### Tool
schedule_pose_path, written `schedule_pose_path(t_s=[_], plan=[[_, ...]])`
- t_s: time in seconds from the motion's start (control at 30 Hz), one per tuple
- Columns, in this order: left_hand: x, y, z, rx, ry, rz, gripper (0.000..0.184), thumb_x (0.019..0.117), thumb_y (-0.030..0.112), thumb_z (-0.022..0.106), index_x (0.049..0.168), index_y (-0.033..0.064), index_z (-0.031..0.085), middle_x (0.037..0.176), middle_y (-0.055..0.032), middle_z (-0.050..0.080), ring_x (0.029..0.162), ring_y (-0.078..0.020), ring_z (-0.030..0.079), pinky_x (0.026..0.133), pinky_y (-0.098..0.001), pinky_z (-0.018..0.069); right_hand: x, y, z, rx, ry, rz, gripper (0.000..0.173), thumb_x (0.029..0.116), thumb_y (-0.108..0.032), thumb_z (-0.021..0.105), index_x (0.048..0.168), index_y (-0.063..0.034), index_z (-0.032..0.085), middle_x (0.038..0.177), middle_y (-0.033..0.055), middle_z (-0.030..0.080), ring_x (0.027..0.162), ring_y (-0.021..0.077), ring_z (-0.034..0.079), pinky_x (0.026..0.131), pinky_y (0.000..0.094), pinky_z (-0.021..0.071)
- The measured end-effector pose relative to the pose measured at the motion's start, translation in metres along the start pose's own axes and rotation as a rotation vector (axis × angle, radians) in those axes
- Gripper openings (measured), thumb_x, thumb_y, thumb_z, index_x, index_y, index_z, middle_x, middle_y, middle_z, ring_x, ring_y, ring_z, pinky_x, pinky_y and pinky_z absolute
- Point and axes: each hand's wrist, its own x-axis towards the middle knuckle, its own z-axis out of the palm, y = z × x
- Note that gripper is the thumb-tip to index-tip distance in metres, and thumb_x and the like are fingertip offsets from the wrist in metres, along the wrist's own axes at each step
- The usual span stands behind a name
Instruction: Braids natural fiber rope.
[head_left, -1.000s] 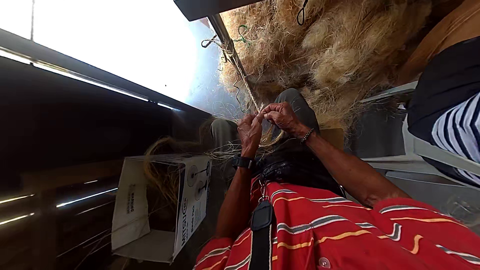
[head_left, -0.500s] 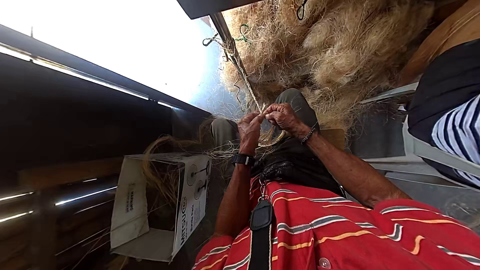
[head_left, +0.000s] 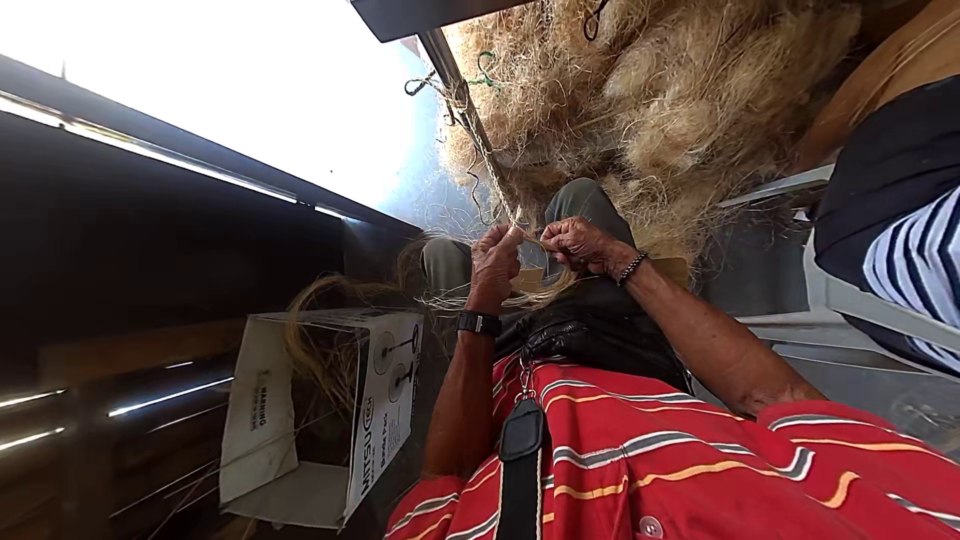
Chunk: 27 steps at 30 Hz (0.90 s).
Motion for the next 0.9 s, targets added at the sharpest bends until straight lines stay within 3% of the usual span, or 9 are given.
schedule_pose_path(t_s=[0.07, 0.17, 0.33, 0.4, 0.53, 0.6, 0.7, 0.8, 0.9], plan=[[-0.003, 0.005, 0.000, -0.114, -0.055, -0.024, 0.015, 0.1054, 0.024, 0.054, 0.105, 0.0188, 0.068, 0.066, 0.0042, 0.053, 0.038, -0.0006, 0.023, 0.035, -0.0154, 0.0215, -0.002, 0.014, -0.010, -0.065, -0.027, -0.044, 0.012, 0.1003, -0.009, 0.058, 0.091, -0.0054, 0.065, 0.054, -0.0010, 0.046, 0.038, 0.0034, 0.035, 0.036, 0.0183, 0.0300], [-0.007, 0.016, -0.004, -0.218, -0.157, -0.037, 0.016, 0.1085, 0.028, 0.048, 0.103, 0.0205, 0.061, 0.090, 0.0001, 0.065, 0.040, 0.0008, 0.023, 0.035, -0.0140, 0.0207, -0.007, 0.017, -0.021, -0.120, -0.076, -0.077, 0.013, 0.0986, -0.013, 0.062, 0.087, -0.0069, 0.064, 0.052, -0.0005, 0.044, 0.037, 0.0043, 0.035, 0.035, 0.0196, 0.0288], [-0.011, 0.043, -0.007, -0.290, -0.126, 0.058, 0.018, 0.1077, 0.023, 0.048, 0.094, 0.0198, 0.059, 0.087, 0.0021, 0.063, 0.041, 0.0028, 0.026, 0.036, -0.0116, 0.0231, -0.039, -0.016, -0.041, -0.236, -0.226, -0.105, 0.004, 0.0929, -0.005, 0.062, 0.091, -0.0055, 0.065, 0.056, -0.0012, 0.053, 0.041, 0.0031, 0.041, 0.039, 0.0196, 0.0341], [-0.008, 0.057, -0.008, -0.325, -0.093, 0.106, 0.021, 0.1062, 0.016, 0.047, 0.091, 0.0178, 0.061, 0.088, 0.0019, 0.066, 0.042, 0.0031, 0.031, 0.038, -0.0115, 0.0274, -0.055, -0.025, -0.056, -0.303, -0.258, -0.107, 0.009, 0.0878, -0.007, 0.062, 0.095, -0.0076, 0.067, 0.061, -0.0020, 0.058, 0.043, 0.0022, 0.044, 0.040, 0.0194, 0.0372], [-0.014, 0.072, -0.013, -0.295, -0.065, 0.171, 0.020, 0.1065, 0.017, 0.049, 0.091, 0.0184, 0.061, 0.086, 0.0026, 0.065, 0.042, 0.0031, 0.030, 0.038, -0.0115, 0.0252, -0.099, -0.021, -0.101, -0.334, -0.226, -0.082, 0.026, 0.0785, -0.019, 0.070, 0.104, -0.0119, 0.069, 0.064, -0.0030, 0.056, 0.045, 0.0019, 0.045, 0.041, 0.0192, 0.0395], [-0.016, 0.075, -0.013, -0.275, -0.051, 0.201, 0.020, 0.1064, 0.016, 0.048, 0.091, 0.0180, 0.061, 0.086, 0.0029, 0.065, 0.042, 0.0037, 0.029, 0.037, -0.0112, 0.0248, -0.126, -0.013, -0.125, -0.381, -0.107, 0.021, 0.031, 0.0743, -0.020, 0.068, 0.104, -0.0119, 0.067, 0.059, -0.0057, 0.054, 0.043, 0.0004, 0.045, 0.040, 0.0169, 0.0397], [-0.018, 0.075, -0.007, -0.208, -0.022, 0.210, 0.019, 0.1051, 0.013, 0.050, 0.092, 0.0155, 0.063, 0.084, 0.0018, 0.066, 0.040, 0.0028, 0.028, 0.036, -0.0117, 0.0247, -0.157, 0.023, -0.173, -0.570, 0.094, 0.291, 0.013, 0.0945, -0.008, 0.063, 0.106, -0.0026, 0.067, 0.064, 0.0016, 0.056, 0.047, 0.0072, 0.046, 0.046, 0.0241, 0.0405], [-0.019, 0.069, 0.004, -0.124, 0.025, 0.171, 0.018, 0.1037, 0.013, 0.053, 0.092, 0.0137, 0.066, 0.077, 0.0007, 0.066, 0.039, 0.0011, 0.030, 0.035, -0.0137, 0.0257, -0.174, 0.077, -0.213, -0.720, 0.395, 0.589, 0.028, 0.0967, -0.013, 0.071, 0.122, -0.0009, 0.064, 0.092, 0.0162, 0.064, 0.061, 0.0179, 0.052, 0.057, 0.0370, 0.0470], [-0.019, 0.064, 0.009, -0.028, 0.049, 0.164, 0.017, 0.1035, 0.014, 0.055, 0.091, 0.0131, 0.066, 0.066, 0.0020, 0.058, 0.037, -0.0006, 0.029, 0.033, -0.0148, 0.0261, -0.181, 0.093, -0.218, -0.706, 0.660, 0.505, 0.039, 0.0974, -0.019, 0.071, 0.131, -0.0011, 0.061, 0.115, 0.0236, 0.065, 0.084, 0.0277, 0.062, 0.074, 0.0469, 0.0515]])
